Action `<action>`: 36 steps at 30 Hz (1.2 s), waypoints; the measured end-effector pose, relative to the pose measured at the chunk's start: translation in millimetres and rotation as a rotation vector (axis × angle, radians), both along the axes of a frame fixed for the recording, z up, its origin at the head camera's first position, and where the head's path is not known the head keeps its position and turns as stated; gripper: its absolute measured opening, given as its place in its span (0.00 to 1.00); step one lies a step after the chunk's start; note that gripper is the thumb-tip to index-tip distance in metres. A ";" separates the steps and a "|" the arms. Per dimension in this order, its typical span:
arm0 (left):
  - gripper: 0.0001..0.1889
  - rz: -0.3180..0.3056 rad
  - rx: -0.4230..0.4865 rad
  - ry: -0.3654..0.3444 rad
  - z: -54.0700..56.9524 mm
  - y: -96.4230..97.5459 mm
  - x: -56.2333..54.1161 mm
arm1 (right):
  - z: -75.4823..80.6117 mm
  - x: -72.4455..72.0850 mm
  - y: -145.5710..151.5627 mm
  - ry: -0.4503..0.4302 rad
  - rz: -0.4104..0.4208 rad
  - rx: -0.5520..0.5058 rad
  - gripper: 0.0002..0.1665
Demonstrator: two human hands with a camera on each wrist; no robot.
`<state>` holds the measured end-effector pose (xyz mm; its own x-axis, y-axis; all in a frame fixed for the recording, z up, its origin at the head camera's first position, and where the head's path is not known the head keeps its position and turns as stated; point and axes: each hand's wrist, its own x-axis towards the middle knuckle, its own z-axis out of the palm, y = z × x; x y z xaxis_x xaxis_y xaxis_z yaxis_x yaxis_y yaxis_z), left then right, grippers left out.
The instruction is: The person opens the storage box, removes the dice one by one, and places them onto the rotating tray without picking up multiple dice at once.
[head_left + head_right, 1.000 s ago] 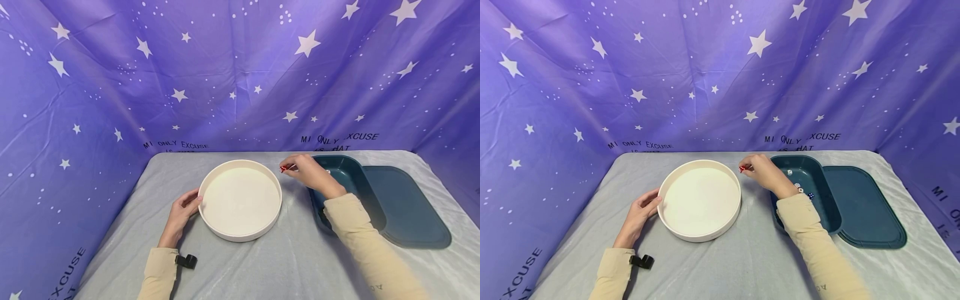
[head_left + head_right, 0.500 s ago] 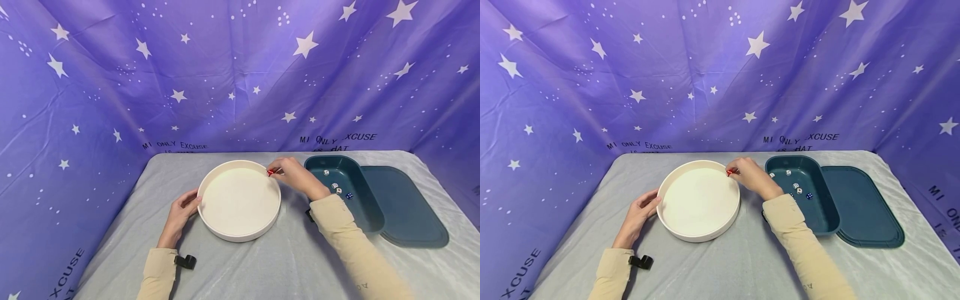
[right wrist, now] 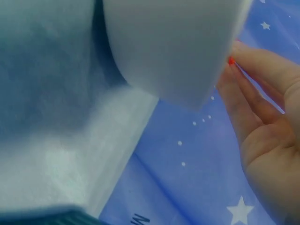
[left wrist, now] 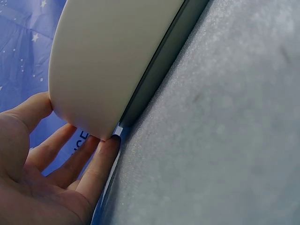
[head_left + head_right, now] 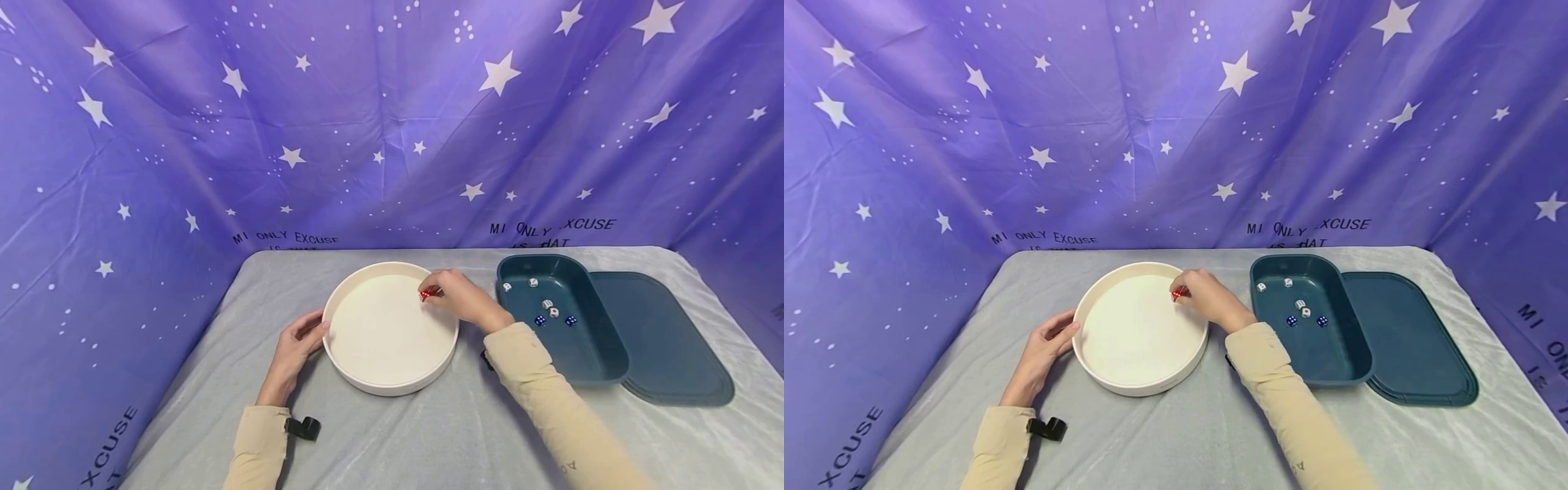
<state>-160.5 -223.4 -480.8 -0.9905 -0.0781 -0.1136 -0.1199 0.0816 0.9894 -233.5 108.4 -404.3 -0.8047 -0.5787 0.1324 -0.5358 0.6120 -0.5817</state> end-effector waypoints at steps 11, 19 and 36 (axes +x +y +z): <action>0.27 0.002 -0.015 -0.009 0.0 -0.4 0.2 | -15.2 -3.0 -13.4 -0.021 0.011 -0.006 0.09; 0.26 0.003 -0.012 -0.006 0.6 -0.2 0.9 | -22.5 -4.2 -14.7 0.014 0.026 0.022 0.09; 0.28 0.002 -0.019 -0.004 -0.3 0.4 -0.2 | -23.7 -3.9 -11.5 0.030 0.029 0.014 0.09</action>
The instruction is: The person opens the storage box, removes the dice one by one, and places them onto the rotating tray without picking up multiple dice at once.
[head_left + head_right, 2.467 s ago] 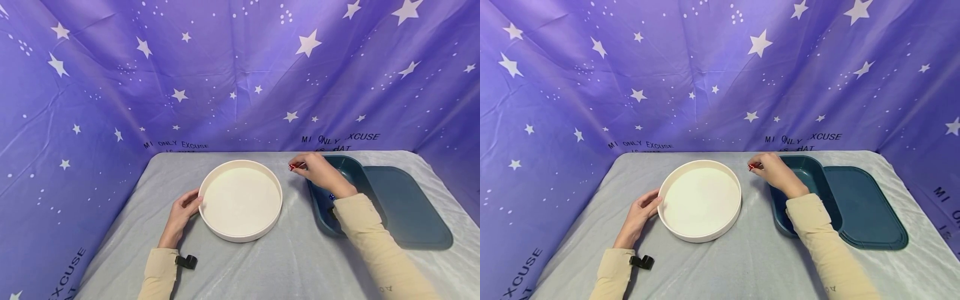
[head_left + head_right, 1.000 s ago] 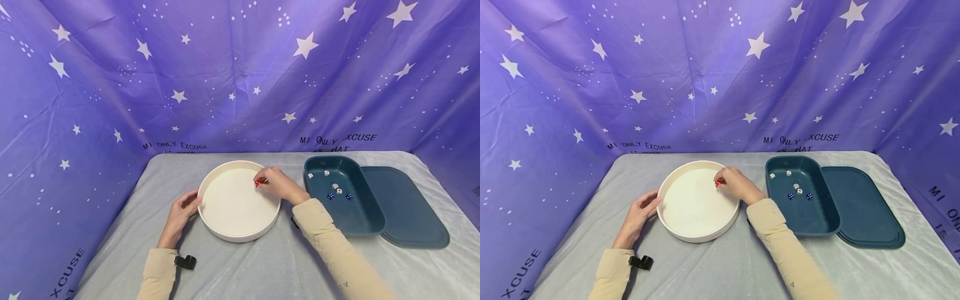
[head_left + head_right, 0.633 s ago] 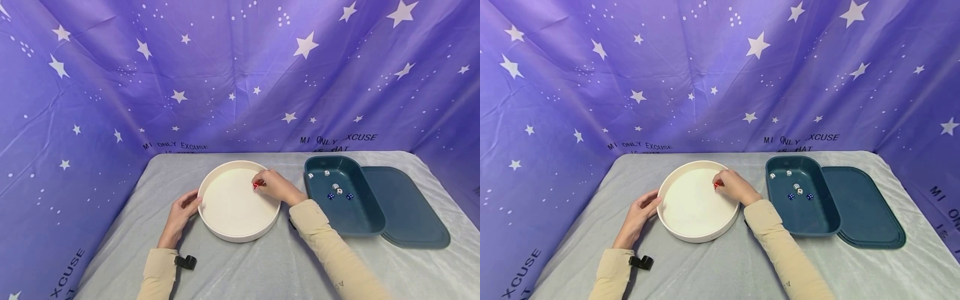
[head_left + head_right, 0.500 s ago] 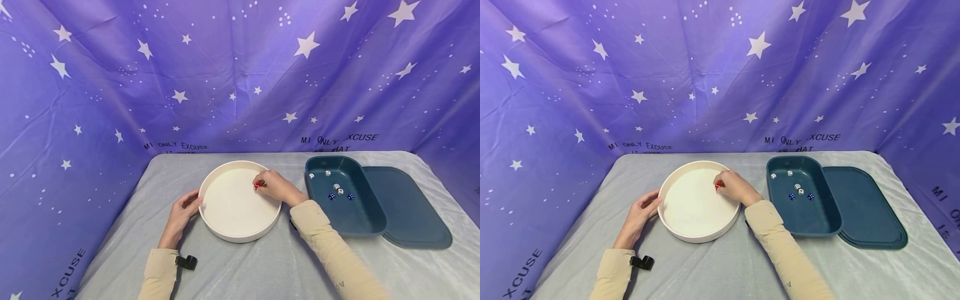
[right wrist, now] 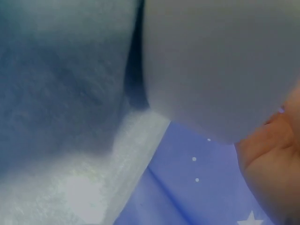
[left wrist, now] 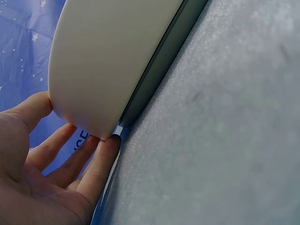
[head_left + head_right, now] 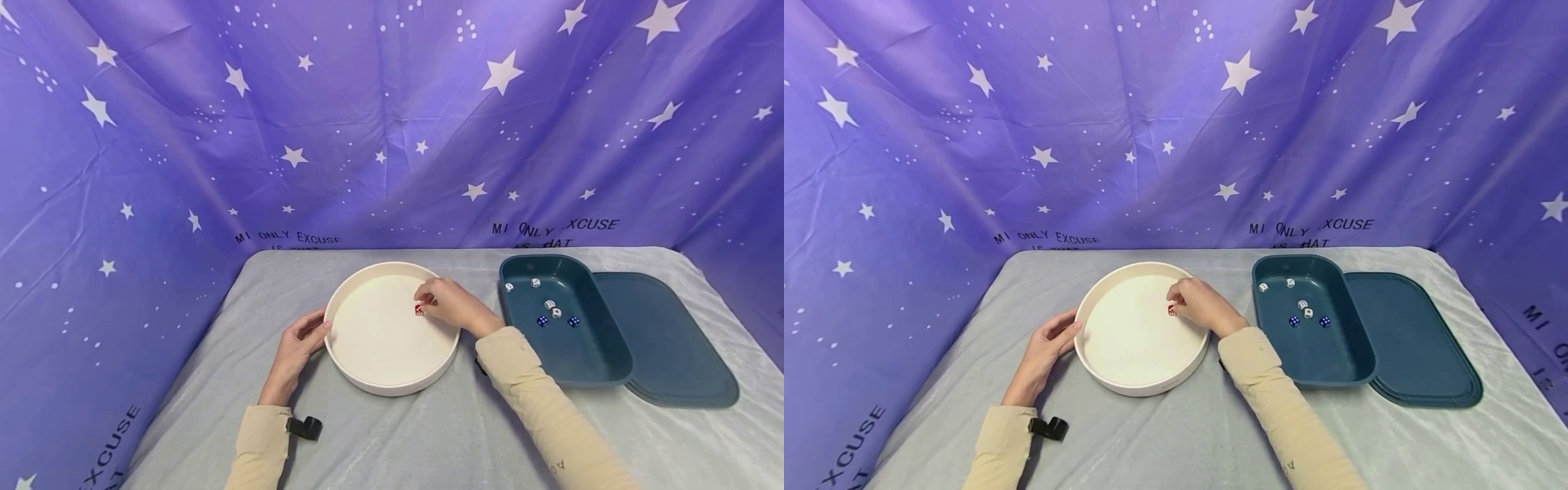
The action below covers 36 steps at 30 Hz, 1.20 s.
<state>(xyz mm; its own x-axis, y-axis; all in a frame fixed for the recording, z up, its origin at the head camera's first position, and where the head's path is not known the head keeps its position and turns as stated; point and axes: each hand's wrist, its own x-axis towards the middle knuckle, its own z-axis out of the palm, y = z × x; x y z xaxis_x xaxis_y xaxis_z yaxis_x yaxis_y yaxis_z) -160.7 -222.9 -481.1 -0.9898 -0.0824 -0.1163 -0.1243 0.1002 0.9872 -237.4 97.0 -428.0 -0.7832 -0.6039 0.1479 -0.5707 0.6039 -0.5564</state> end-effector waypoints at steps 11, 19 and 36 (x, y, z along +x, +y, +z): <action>0.29 -0.008 0.017 0.011 0.3 2.3 -2.9 | 25.8 3.9 11.4 -0.015 -0.039 0.020 0.12; 0.27 -0.013 0.032 0.012 0.1 0.4 -1.0 | 39.1 5.7 21.6 -0.015 -0.062 0.035 0.13; 0.29 -0.016 0.029 -0.004 -0.3 -0.4 -0.3 | 51.8 7.3 57.5 0.071 -0.108 0.032 0.12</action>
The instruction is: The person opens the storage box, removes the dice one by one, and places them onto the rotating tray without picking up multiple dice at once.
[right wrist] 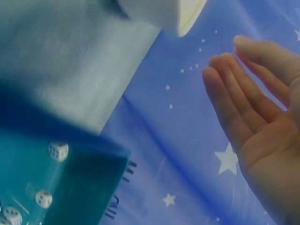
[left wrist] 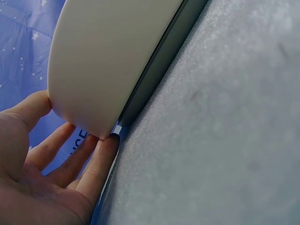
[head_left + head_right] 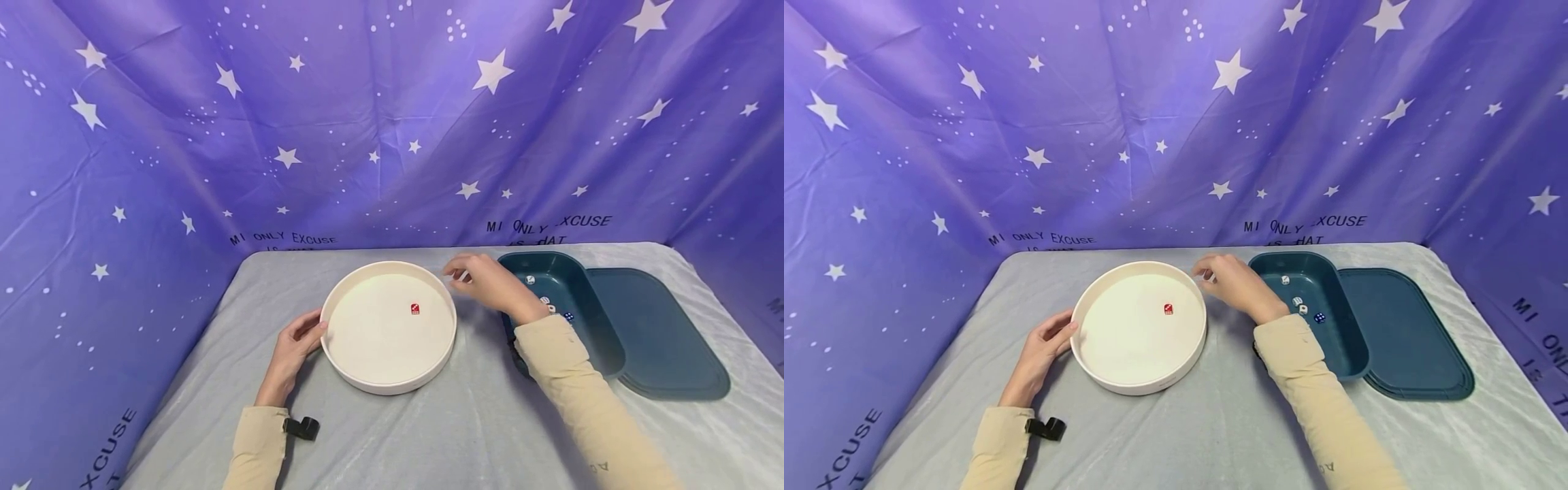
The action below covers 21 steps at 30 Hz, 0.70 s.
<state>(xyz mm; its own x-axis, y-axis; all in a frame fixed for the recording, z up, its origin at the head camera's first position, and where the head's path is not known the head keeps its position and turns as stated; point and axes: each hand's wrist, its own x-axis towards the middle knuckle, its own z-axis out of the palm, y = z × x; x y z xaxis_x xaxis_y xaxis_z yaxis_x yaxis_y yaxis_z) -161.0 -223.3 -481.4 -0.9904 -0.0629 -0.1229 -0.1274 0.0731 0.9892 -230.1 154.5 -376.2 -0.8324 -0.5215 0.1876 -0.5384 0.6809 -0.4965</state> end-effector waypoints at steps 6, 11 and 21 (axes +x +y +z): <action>0.28 0.008 0.004 -0.013 -0.1 -0.6 0.5 | 3.2 1.2 12.9 -0.006 -0.041 0.004 0.12; 0.28 0.004 0.004 -0.018 -0.3 -1.2 0.2 | 3.8 1.9 25.0 -0.026 -0.069 0.014 0.13; 0.29 0.007 0.002 -0.018 -0.8 -1.2 0.7 | 0.9 3.1 49.5 -0.032 -0.094 0.005 0.12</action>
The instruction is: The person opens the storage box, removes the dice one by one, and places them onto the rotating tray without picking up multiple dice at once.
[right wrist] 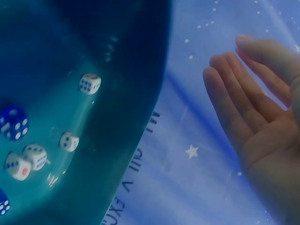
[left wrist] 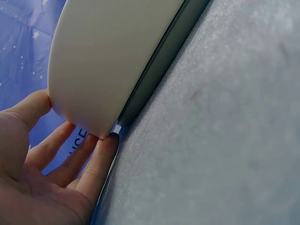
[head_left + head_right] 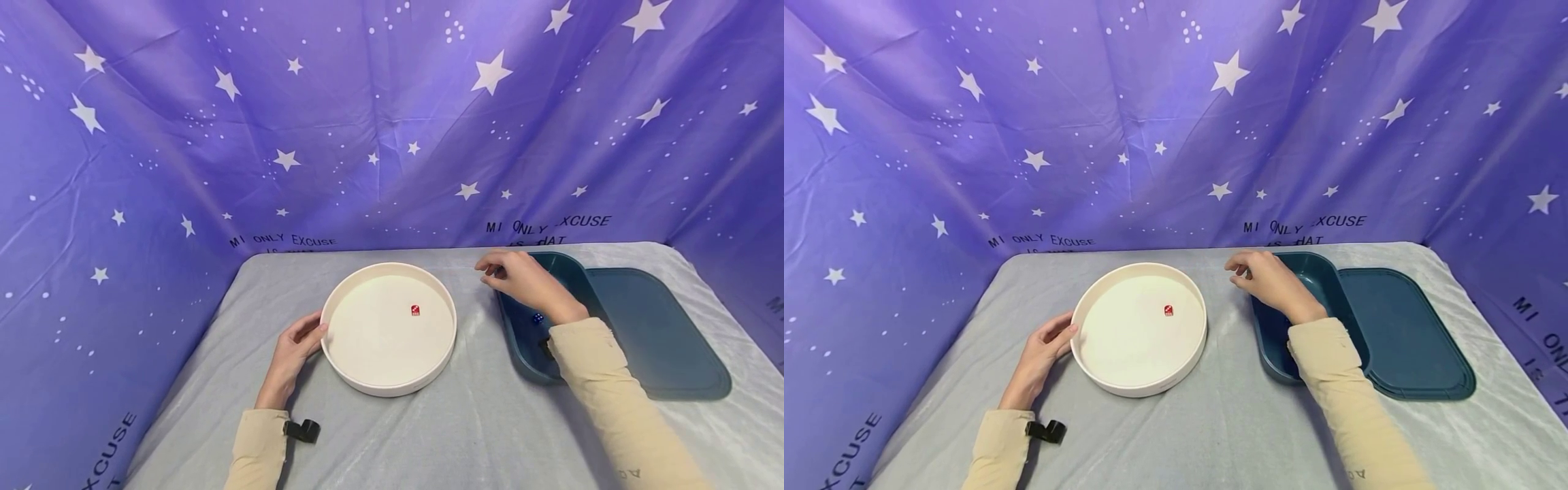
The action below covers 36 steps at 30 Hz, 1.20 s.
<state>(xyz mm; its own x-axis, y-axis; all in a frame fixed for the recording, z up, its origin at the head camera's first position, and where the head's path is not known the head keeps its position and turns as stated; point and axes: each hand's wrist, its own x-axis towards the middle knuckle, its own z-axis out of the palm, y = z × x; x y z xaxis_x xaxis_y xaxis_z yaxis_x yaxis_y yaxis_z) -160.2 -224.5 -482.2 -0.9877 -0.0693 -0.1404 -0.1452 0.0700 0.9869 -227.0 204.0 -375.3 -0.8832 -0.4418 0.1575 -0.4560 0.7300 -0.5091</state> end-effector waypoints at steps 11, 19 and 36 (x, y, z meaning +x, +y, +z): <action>0.28 0.001 0.009 0.000 -1.0 -1.6 2.3 | -11.8 -1.4 20.2 0.012 -0.037 0.006 0.11; 0.28 0.001 0.004 0.009 -1.3 -0.8 1.4 | -18.9 -1.8 32.2 -0.010 -0.074 0.032 0.13; 0.28 0.003 0.026 -0.006 -1.2 0.6 -0.5 | -40.9 -14.1 52.2 -0.091 -0.094 0.041 0.14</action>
<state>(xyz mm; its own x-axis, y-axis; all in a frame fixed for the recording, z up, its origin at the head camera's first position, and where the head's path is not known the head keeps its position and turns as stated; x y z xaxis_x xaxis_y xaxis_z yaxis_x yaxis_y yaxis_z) -160.7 -223.9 -483.3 -0.9866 -0.0683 -0.1483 -0.1514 0.0435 0.9875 -241.1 256.3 -416.3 -0.9308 -0.3608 0.0583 -0.3377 0.7882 -0.5145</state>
